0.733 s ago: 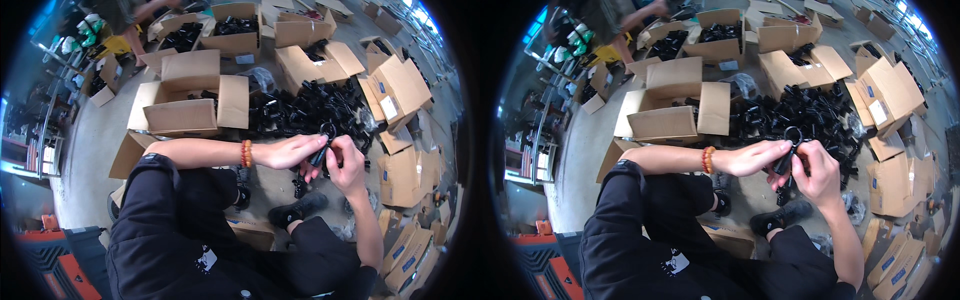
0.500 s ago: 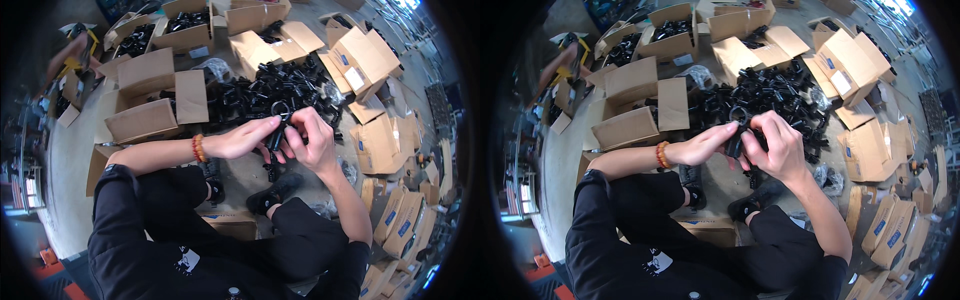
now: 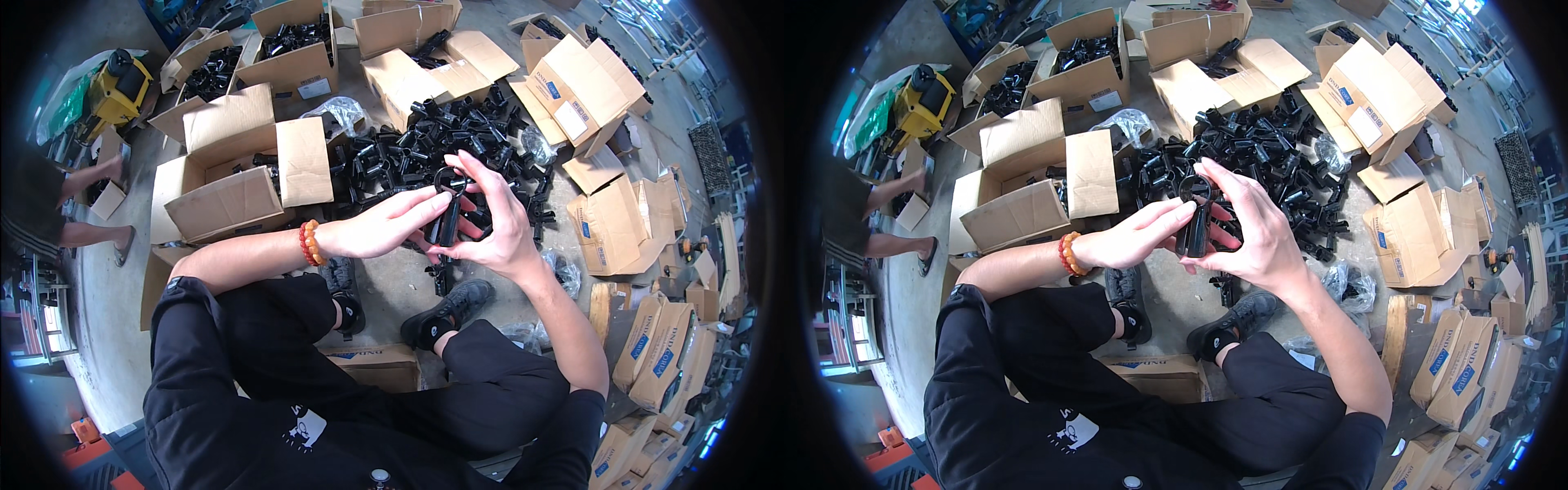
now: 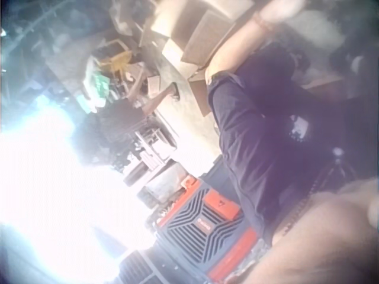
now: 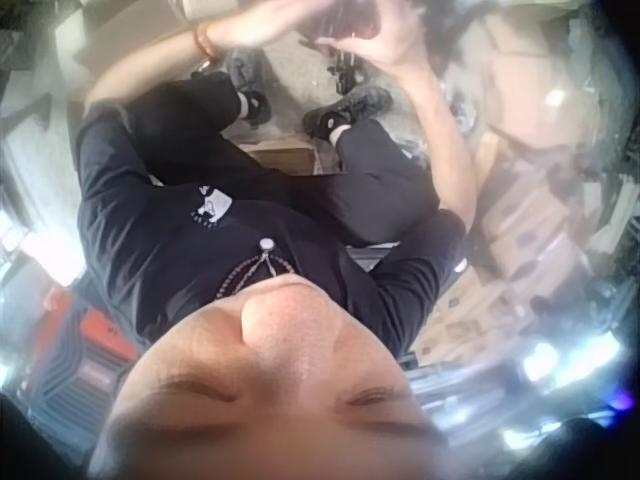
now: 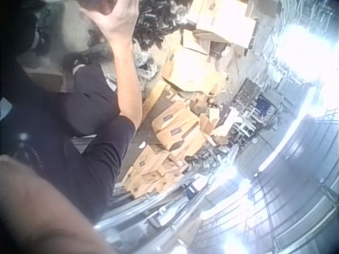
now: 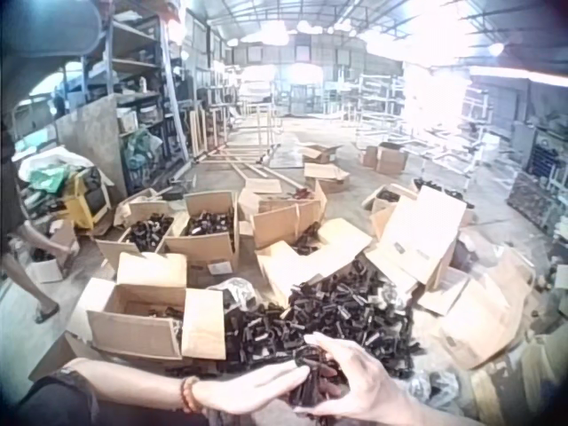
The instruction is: The person picks up black plastic components from one box, holds them up for inspection, and places them into different cardboard boxes or onto the floor.
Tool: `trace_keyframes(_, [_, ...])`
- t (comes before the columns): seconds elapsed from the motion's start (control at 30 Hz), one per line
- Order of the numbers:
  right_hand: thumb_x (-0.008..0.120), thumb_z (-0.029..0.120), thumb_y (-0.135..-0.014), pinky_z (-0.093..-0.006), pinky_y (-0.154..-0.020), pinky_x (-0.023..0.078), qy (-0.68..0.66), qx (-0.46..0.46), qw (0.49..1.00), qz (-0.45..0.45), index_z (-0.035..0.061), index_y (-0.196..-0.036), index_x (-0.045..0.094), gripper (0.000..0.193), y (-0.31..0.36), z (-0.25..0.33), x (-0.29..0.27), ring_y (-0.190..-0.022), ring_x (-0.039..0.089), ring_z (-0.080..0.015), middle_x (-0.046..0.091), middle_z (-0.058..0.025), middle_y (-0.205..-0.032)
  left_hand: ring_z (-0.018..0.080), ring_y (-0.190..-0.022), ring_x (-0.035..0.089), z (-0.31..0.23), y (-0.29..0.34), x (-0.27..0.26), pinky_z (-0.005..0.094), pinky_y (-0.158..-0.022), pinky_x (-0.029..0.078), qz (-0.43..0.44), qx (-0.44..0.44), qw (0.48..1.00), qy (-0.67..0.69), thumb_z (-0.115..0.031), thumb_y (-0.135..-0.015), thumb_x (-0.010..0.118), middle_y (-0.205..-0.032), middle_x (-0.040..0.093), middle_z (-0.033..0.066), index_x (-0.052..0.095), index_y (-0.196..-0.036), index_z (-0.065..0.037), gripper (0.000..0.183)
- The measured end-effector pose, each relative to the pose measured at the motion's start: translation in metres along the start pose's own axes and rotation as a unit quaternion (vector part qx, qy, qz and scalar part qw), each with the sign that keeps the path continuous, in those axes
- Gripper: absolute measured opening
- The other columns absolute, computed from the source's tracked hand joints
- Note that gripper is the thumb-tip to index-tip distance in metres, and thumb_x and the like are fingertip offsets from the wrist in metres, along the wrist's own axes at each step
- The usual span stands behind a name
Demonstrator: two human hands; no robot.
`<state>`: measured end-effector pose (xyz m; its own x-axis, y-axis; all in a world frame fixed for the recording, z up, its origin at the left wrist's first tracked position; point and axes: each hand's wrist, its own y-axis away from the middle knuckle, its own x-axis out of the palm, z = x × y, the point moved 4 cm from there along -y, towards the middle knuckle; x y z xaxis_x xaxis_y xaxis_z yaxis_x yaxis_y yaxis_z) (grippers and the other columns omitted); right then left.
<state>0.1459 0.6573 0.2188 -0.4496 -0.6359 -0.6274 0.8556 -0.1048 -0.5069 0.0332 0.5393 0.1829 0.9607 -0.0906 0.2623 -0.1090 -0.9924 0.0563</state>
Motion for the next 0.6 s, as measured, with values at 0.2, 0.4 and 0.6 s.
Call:
trace_keyframes(0.2, [0.089, 0.019, -0.055, -0.0411, -0.102, 0.046, 0.034, -0.026, 0.999, -0.028, 0.0025, -0.138, 0.045, 0.096, -0.001, 0.002, 0.004, -0.121, 0.054, -0.0331, 0.054, -0.0154, -0.135, 0.0119, -0.096, 0.063, 0.002, -0.001, -0.002, 0.0277, -0.079, 0.055, -0.008, 0.01, 1.0, -0.005, -0.037, -0.106, 0.037, -0.117, 0.063, 0.0104, 0.044, -0.132, -0.001, 0.045])
trace_keyframes(0.4, [0.087, 0.015, -0.054, -0.0424, -0.103, 0.045, 0.058, -0.038, 0.997, -0.039, 0.0046, -0.137, 0.046, 0.093, 0.0, 0.004, 0.006, -0.121, 0.053, -0.0332, 0.055, -0.0136, -0.134, 0.0089, -0.099, 0.057, 0.004, -0.002, -0.006, 0.0261, -0.082, 0.05, -0.035, 0.013, 0.998, -0.056, -0.037, -0.105, 0.042, -0.108, 0.063, 0.0067, 0.049, -0.121, -0.001, 0.039])
trace_keyframes(0.6, [0.085, 0.013, -0.055, -0.0433, -0.103, 0.044, 0.087, -0.054, 0.994, -0.03, 0.0054, -0.136, 0.046, 0.09, 0.001, 0.002, 0.009, -0.12, 0.053, -0.0327, 0.055, -0.0125, -0.134, 0.0105, -0.099, 0.058, 0.009, -0.001, -0.008, 0.0269, -0.084, 0.05, -0.007, 0.033, 0.995, -0.095, -0.036, -0.104, 0.045, -0.111, 0.064, 0.0085, 0.049, -0.115, 0.0, 0.037])
